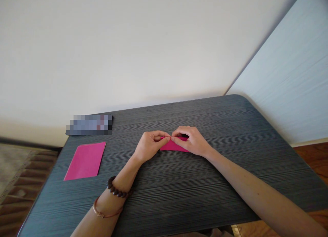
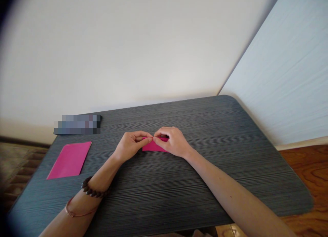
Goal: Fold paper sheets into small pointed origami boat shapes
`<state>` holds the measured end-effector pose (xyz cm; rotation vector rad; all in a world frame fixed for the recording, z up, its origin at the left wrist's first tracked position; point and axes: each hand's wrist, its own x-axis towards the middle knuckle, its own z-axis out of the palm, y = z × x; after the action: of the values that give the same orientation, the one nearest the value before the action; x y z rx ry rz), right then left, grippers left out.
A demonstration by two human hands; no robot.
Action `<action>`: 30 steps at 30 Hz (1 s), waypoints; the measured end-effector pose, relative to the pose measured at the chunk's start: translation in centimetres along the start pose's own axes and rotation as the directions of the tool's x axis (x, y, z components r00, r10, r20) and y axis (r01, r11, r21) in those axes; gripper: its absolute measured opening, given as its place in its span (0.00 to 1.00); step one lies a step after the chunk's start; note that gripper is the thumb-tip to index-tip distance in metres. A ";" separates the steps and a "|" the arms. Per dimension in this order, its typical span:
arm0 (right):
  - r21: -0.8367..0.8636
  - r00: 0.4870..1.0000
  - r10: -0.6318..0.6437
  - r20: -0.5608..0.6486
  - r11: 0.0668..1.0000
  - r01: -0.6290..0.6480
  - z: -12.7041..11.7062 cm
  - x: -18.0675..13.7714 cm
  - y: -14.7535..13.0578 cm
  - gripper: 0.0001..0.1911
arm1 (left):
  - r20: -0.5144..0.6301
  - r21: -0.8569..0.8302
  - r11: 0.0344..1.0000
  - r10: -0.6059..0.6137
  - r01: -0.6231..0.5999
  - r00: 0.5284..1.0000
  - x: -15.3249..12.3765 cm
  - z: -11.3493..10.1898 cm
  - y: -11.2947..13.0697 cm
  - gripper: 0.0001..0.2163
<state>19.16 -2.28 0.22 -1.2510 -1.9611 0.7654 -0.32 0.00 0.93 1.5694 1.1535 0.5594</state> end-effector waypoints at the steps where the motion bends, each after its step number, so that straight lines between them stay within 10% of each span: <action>1: -0.003 1.000 -0.006 -0.001 1.000 0.006 0.0 0.0 0.1 0.05 | 0.002 0.010 1.000 0.001 -0.001 1.000 0.0 -0.1 0.0 0.10; 30: -0.063 0.986 -0.144 0.079 0.987 0.149 -0.5 0.4 0.8 0.08 | -0.054 0.076 0.993 0.089 -0.085 0.995 -0.1 -0.1 -0.1 0.09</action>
<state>19.84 -1.56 -0.06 -1.1171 -2.1297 0.6845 -0.48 -0.10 0.86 1.6829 1.1642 0.6287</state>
